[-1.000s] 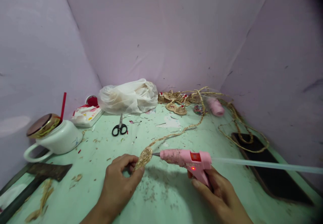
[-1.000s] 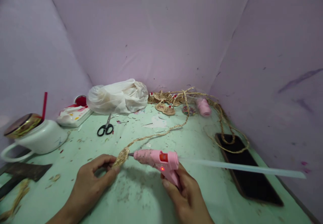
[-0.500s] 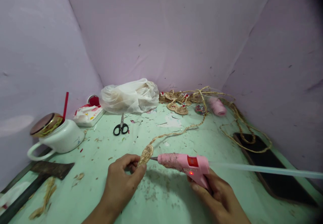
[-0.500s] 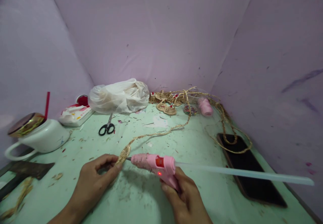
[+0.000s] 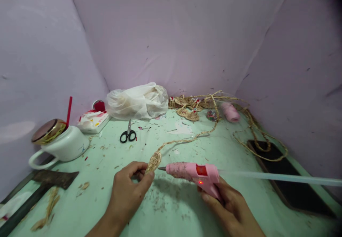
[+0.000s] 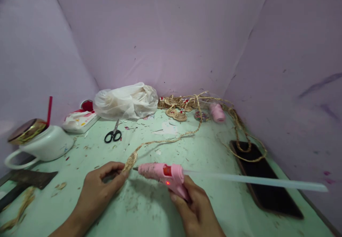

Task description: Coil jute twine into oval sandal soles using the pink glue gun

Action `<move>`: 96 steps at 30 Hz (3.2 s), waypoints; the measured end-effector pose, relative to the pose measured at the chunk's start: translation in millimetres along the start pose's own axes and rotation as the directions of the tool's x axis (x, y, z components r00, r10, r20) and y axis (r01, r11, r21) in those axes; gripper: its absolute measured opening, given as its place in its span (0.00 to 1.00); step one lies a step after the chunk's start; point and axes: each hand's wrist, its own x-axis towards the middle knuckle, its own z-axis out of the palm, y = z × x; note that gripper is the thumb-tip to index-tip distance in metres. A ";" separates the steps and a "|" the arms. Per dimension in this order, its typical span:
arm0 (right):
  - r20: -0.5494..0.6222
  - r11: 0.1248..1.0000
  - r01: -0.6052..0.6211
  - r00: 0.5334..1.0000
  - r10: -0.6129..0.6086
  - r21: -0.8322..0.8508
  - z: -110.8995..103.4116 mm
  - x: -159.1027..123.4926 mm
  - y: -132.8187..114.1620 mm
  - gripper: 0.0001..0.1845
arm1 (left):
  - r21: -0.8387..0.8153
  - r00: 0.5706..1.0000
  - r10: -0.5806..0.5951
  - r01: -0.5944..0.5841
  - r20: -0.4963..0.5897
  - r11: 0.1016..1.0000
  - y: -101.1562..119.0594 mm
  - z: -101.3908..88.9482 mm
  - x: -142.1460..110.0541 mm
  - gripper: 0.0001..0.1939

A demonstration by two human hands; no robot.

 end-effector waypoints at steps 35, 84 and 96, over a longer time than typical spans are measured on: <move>0.689 0.447 0.715 0.678 -0.257 -0.537 -9.2 88.0 -87.7 0.11 | 0.197 0.775 0.607 -0.632 0.177 0.749 3.7 -45.8 -10.6 0.09; 0.182 0.836 0.359 0.933 -0.311 -0.415 23.1 -22.0 -21.2 0.07 | 0.398 0.801 0.492 -0.597 0.341 0.697 -8.8 -3.9 -32.0 0.04; 0.197 0.815 0.376 0.927 -0.321 -0.440 34.8 -29.9 -22.7 0.07 | 0.532 0.821 0.458 -0.571 0.343 0.625 -2.0 1.2 -37.5 0.04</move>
